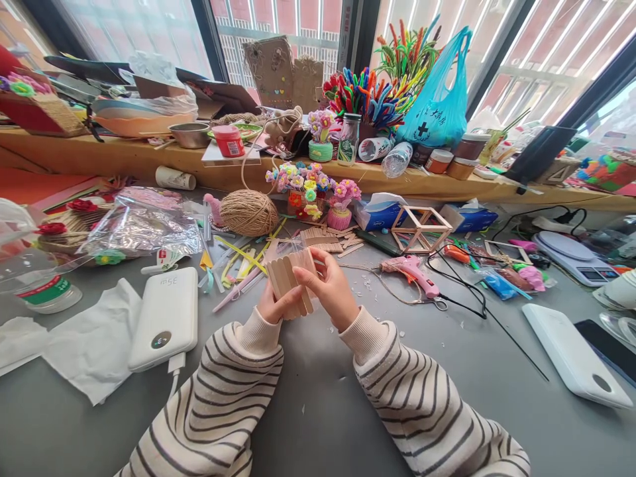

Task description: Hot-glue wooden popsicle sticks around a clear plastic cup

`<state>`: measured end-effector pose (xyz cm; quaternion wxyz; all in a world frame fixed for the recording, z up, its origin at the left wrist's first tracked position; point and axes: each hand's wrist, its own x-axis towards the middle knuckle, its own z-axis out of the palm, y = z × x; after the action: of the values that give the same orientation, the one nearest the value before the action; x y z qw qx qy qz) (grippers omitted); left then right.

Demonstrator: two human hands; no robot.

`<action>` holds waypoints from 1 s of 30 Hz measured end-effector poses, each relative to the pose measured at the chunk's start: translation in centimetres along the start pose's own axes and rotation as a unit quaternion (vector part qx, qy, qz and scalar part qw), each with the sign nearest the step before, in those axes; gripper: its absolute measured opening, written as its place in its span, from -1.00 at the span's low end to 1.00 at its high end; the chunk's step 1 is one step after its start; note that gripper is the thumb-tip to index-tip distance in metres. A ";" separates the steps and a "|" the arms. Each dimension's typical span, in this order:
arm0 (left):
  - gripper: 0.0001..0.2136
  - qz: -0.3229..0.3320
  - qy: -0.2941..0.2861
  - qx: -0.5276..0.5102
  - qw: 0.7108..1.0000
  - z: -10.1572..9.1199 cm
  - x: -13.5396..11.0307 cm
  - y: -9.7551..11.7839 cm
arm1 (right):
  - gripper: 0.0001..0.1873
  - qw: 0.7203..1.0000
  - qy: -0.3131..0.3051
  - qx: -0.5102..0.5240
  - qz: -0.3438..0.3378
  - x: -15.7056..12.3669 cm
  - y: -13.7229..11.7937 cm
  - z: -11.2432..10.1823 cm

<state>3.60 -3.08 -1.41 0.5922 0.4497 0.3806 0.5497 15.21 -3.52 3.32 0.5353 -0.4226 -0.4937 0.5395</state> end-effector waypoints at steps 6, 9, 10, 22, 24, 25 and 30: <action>-0.36 0.005 -0.001 -0.019 1.000 0.3 -0.2 0.1 | -0.52 1.000 -0.018 -0.003 -0.002 0.0 0.0 -0.2; -0.35 0.007 0.005 -0.018 1.000 0.4 -0.3 0.1 | -0.53 1.000 -0.019 -0.006 -0.005 0.0 0.1 -0.2; -0.35 0.006 0.004 -0.013 1.000 0.3 -0.3 0.1 | -0.53 1.000 -0.018 -0.007 -0.005 0.0 0.1 -0.3; -0.33 0.004 0.003 0.004 1.000 0.1 0.0 -0.3 | -0.54 1.000 -0.011 -0.022 0.004 0.0 0.0 -0.4; -0.34 0.006 -0.003 0.004 1.000 0.1 0.1 -0.5 | -0.54 1.000 -0.012 -0.024 0.004 0.0 0.1 -0.3; -0.35 0.007 -0.005 0.002 1.000 0.0 0.1 -0.5 | -0.54 1.000 -0.013 -0.026 0.003 0.1 0.2 -0.3; -0.33 -0.009 -0.007 0.003 1.000 0.0 0.1 -0.2 | -0.43 0.997 -0.031 -0.074 -0.012 0.5 0.3 -1.0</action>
<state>3.62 -2.96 -1.56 0.5980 0.4520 0.3824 0.5402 16.09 -2.92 2.88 0.4930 -0.4382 -0.5538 0.5081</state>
